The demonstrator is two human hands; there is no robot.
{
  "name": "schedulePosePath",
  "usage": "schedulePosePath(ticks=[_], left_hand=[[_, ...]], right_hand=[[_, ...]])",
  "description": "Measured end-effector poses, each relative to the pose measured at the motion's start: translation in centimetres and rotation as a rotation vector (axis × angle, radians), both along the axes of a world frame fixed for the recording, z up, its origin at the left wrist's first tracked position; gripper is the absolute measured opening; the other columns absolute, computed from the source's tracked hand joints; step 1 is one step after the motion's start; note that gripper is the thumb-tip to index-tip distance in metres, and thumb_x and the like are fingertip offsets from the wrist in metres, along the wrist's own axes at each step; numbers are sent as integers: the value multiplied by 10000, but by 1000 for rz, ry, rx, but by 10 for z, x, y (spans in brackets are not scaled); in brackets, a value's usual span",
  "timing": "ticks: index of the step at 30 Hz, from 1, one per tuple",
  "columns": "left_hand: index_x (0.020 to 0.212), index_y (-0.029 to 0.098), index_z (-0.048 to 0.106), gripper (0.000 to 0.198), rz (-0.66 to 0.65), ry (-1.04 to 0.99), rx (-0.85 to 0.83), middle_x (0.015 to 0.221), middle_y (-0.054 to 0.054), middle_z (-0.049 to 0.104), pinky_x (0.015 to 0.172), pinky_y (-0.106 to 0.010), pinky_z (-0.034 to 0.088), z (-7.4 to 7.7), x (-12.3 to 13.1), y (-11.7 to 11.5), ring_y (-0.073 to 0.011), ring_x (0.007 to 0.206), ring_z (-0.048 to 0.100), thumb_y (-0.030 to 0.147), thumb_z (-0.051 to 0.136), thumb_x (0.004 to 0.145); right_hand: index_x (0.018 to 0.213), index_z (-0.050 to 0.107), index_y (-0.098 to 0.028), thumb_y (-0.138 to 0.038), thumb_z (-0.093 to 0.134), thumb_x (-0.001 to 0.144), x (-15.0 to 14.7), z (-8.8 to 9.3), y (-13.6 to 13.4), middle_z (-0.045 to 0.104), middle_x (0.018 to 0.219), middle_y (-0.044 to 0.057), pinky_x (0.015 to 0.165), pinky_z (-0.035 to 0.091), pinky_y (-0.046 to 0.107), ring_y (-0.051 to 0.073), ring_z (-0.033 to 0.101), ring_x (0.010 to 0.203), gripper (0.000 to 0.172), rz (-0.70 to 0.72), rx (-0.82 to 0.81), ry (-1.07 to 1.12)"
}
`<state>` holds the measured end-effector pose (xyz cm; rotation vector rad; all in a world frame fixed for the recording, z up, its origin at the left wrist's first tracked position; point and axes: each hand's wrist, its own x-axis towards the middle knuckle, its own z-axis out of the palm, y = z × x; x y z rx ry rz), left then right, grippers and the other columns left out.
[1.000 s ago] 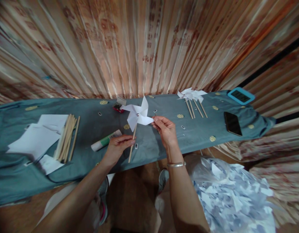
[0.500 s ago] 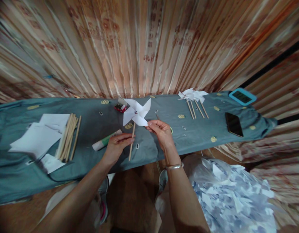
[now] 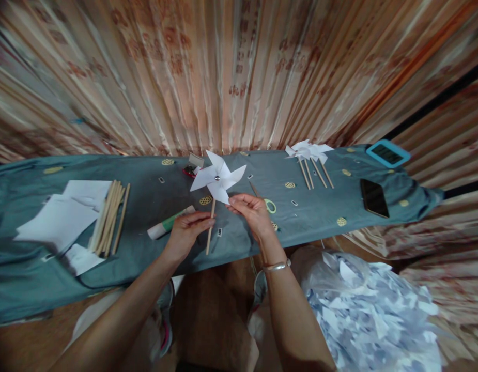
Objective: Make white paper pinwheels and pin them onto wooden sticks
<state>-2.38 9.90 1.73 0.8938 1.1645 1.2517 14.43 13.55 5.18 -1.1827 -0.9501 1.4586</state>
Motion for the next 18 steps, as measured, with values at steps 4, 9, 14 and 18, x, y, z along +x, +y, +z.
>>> schedulePosePath(ticks=[4, 9, 14, 18], left_hand=[[733, 178, 786, 239, -9, -1, 7, 738, -34, 749, 685, -280, 542, 0, 0, 0, -152, 656, 649, 324, 847, 554], [732, 178, 787, 254, -16, 1, -2, 723, -34, 746, 671, -277, 538, 1, 1, 0, -151, 644, 638, 337, 847, 543], [722, 181, 787, 251, -11, -5, -7, 715, -30, 743, 659, -266, 528, 1, 2, 0, -147, 638, 635, 336, 853, 534], [713, 187, 786, 242, -10, 0, -10, 722, -30, 749, 670, -271, 534, 2, 1, -1, -153, 647, 641, 335, 851, 533]], right_hand=[[635, 745, -207, -457, 899, 454, -2, -1, -1, 734, 604, -1, 588, 471, 197, 89, 632, 567, 345, 5, -6, 4], [625, 748, -209, -470, 905, 425, -4, -3, -1, 718, 583, -15, 593, 467, 206, 88, 620, 558, 364, 24, -12, 1], [632, 751, -214, -491, 895, 451, -8, -5, -3, 705, 576, -20, 593, 461, 227, 94, 597, 548, 361, 57, 9, -11], [652, 758, -215, -491, 873, 519, -8, -4, -5, 717, 620, -16, 600, 460, 213, 82, 589, 565, 328, 127, 50, -21]])
